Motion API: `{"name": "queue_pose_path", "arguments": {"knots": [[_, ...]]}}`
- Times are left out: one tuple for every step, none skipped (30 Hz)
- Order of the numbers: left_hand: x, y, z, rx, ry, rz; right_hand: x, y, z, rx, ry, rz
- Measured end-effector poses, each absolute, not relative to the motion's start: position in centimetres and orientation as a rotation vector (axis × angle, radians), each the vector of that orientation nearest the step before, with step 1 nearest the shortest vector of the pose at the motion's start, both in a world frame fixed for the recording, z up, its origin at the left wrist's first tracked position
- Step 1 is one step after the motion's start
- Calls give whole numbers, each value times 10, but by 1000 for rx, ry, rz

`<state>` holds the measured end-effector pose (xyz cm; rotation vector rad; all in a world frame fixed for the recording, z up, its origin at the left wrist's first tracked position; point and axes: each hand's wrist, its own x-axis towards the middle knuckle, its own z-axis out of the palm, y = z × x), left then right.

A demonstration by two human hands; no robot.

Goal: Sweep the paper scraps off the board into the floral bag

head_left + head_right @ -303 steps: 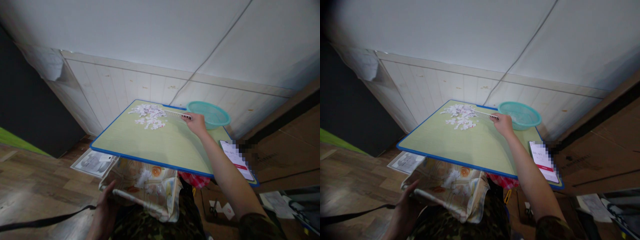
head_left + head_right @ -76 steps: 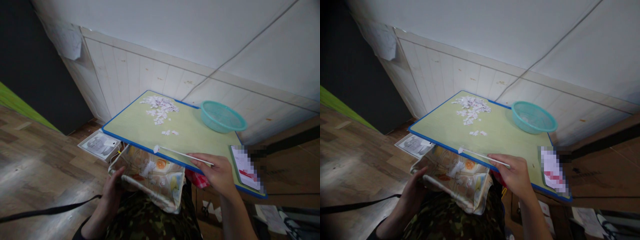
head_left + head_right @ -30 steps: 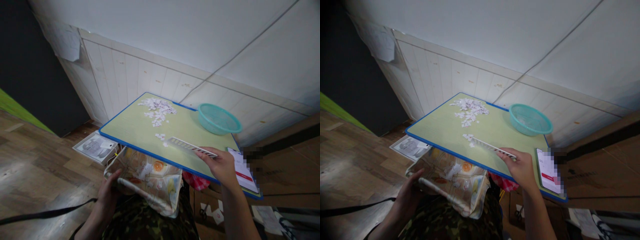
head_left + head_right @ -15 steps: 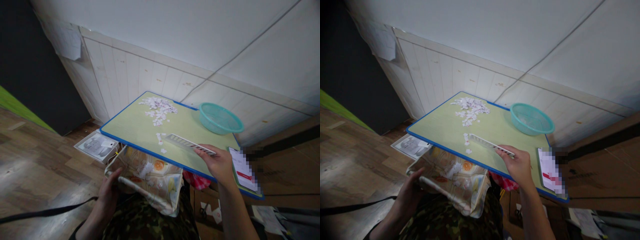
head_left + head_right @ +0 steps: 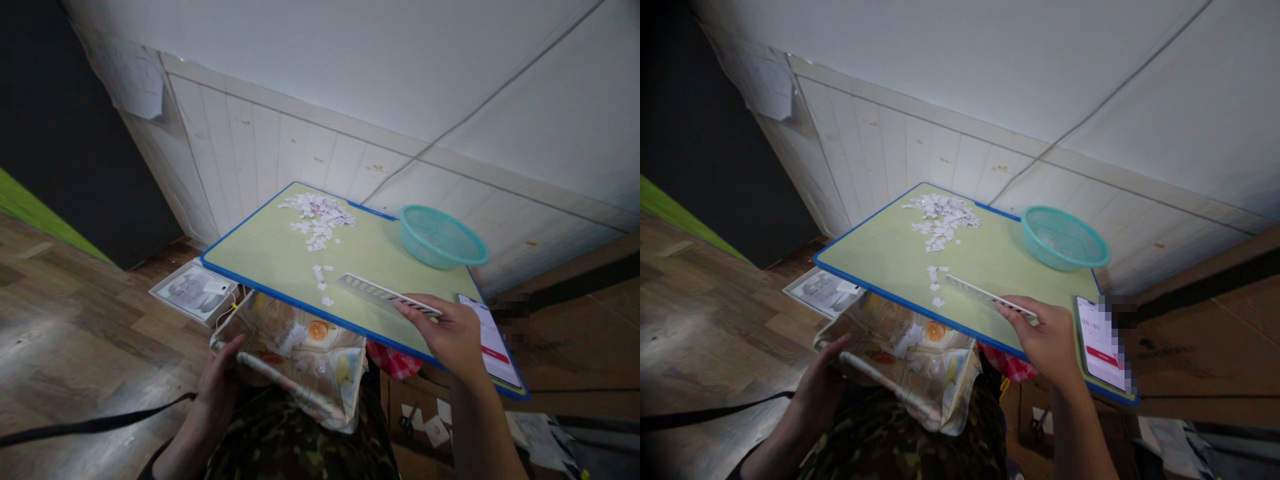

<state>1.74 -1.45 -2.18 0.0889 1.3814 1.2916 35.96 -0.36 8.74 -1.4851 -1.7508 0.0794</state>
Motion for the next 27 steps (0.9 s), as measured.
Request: {"name": "queue_pose_path", "arguments": {"knots": [[18, -15, -21, 84, 1377, 1302, 361, -4, 89, -1484, -1763, 65], [18, -15, -20, 74, 1375, 1309, 362, -4, 90, -1480, -1778, 49], [19, -15, -19, 65, 1375, 1310, 363, -4, 91, -1477, -1791, 34], [19, -15, -17, 61, 1376, 1308, 364, -4, 92, -1476, -1802, 16], [20, -15, -16, 66, 1376, 1306, 366, -3, 92, -1479, -1808, -3], [21, -15, -14, 76, 1375, 1311, 367, -2, 93, -1483, -1811, -21], [21, -14, -14, 89, 1374, 1319, 369, 1, 92, -1488, -1812, -38], [21, -14, -13, 99, 1377, 1330, 372, 4, 92, -1495, -1811, -53], [21, -14, -14, 107, 1377, 1337, 374, 9, 91, -1504, -1810, -65], [21, -14, -15, 110, 1373, 1340, 378, 14, 90, -1513, -1808, -72], [20, -14, -17, 109, 1369, 1341, 381, 20, 89, -1524, -1803, -73], [19, -14, -20, 107, 1365, 1344, 384, 26, 87, -1538, -1792, -74], [19, -14, -22, 103, 1364, 1346, 387, 32, 86, -1553, -1775, -76], [18, -15, -23, 98, 1369, 1347, 389, 38, 85, -1566, -1747, -81], [18, -15, -25, 95, 1371, 1342, 389, 42, 83, -1578, -1710, -87], [18, -16, -25, 97, 1372, 1334, 389, 44, 83, -1583, -1665, -94], [17, -16, -25, 105, 1365, 1325, 386, 45, 82, -1581, -1616, -96], [17, -17, -24, 116, 1357, 1317, 383, 44, 82, -1573, -1570, -90], [18, -17, -22, 126, 1351, 1308, 378, 42, 82, -1560, -1531, -75], [18, -17, -21, 130, 1353, 1300, 373, 38, 82, -1547, -1506, -51], [17, -17, -20, 132, 1355, 1290, 368, 33, 83, -1532, -1502, -15], [17, -17, -20, 132, 1359, 1276, 362, 27, 84, -1517, -1517, 30], [17, -16, -20, 131, 1361, 1263, 357, 21, 85, -1502, -1551, 79], [17, -16, -21, 128, 1362, 1261, 353, 16, 86, -1486, -1595, 128], [16, -16, -23, 122, 1364, 1270, 349, 11, 87, -1470, -1638, 170], [16, -16, -25, 115, 1368, 1283, 345, 6, 88, -1456, -1674, 200], [16, -16, -26, 110, 1369, 1299, 342, 3, 89, -1446, -1698, 220]]}}
